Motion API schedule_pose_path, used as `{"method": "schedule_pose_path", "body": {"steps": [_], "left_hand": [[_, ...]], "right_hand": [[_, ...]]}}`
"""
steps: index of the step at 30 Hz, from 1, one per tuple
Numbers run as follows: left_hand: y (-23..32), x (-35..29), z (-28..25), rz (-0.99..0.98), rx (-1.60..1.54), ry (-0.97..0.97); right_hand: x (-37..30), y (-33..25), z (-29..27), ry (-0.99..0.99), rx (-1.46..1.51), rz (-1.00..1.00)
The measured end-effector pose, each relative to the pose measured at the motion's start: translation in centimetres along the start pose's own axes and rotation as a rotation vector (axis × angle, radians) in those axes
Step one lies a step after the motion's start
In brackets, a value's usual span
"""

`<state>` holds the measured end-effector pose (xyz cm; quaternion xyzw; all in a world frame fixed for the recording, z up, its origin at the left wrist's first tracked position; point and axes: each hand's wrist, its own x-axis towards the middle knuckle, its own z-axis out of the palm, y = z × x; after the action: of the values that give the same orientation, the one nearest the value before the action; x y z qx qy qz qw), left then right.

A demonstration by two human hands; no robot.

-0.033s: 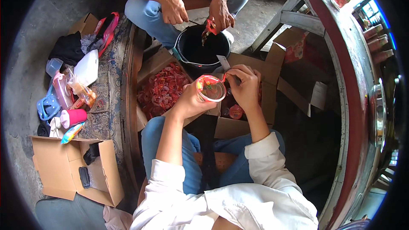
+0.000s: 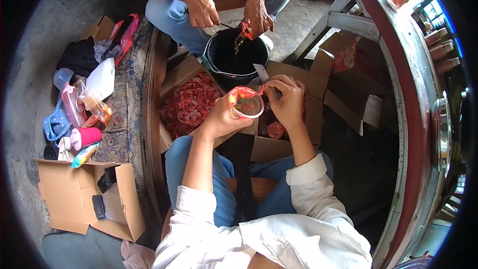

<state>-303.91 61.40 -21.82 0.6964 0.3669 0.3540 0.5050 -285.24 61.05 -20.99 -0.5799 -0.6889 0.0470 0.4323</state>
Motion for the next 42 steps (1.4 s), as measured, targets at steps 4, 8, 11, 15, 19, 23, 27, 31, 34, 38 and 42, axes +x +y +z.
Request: {"method": "schedule_pose_path", "body": {"steps": [4,8,11,15,19,23,27,31,34,38,42], "left_hand": [[-0.4,0.2,0.0,0.009,-0.110,0.074],[0.1,0.4,-0.4,-0.013,0.084,0.134],[0.1,0.2,-0.3,0.006,0.312,0.185],[0.0,-0.1,-0.2,0.043,0.602,0.199],[0.3,-0.1,0.0,0.103,0.587,0.205],[0.3,0.0,-0.2,0.088,0.656,0.263],[1.0,0.1,0.4,0.086,0.691,0.286],[0.8,0.4,0.6,0.132,0.723,0.368],[1.1,0.4,0.3,0.131,0.629,0.352],[1.0,0.4,0.1,0.105,0.576,0.307],[1.3,0.0,-0.3,0.091,0.538,0.269]], "right_hand": [[0.6,0.9,-0.7,-0.141,0.275,0.113],[0.9,1.0,-1.6,-0.186,0.478,0.125],[0.9,0.6,-1.7,-0.257,0.426,0.123],[0.2,0.5,-0.2,-0.232,0.440,0.092],[-0.1,0.6,0.9,-0.158,0.283,0.008],[-0.4,0.2,1.5,-0.082,0.193,-0.018],[-0.5,-0.5,1.6,-0.068,0.148,-0.044],[-0.4,-0.7,1.5,-0.056,0.135,-0.038],[-0.1,-0.2,1.3,-0.066,0.165,-0.027],[-0.1,0.2,1.0,-0.096,0.176,-0.008],[0.0,0.1,0.9,-0.101,0.193,-0.010]]}}
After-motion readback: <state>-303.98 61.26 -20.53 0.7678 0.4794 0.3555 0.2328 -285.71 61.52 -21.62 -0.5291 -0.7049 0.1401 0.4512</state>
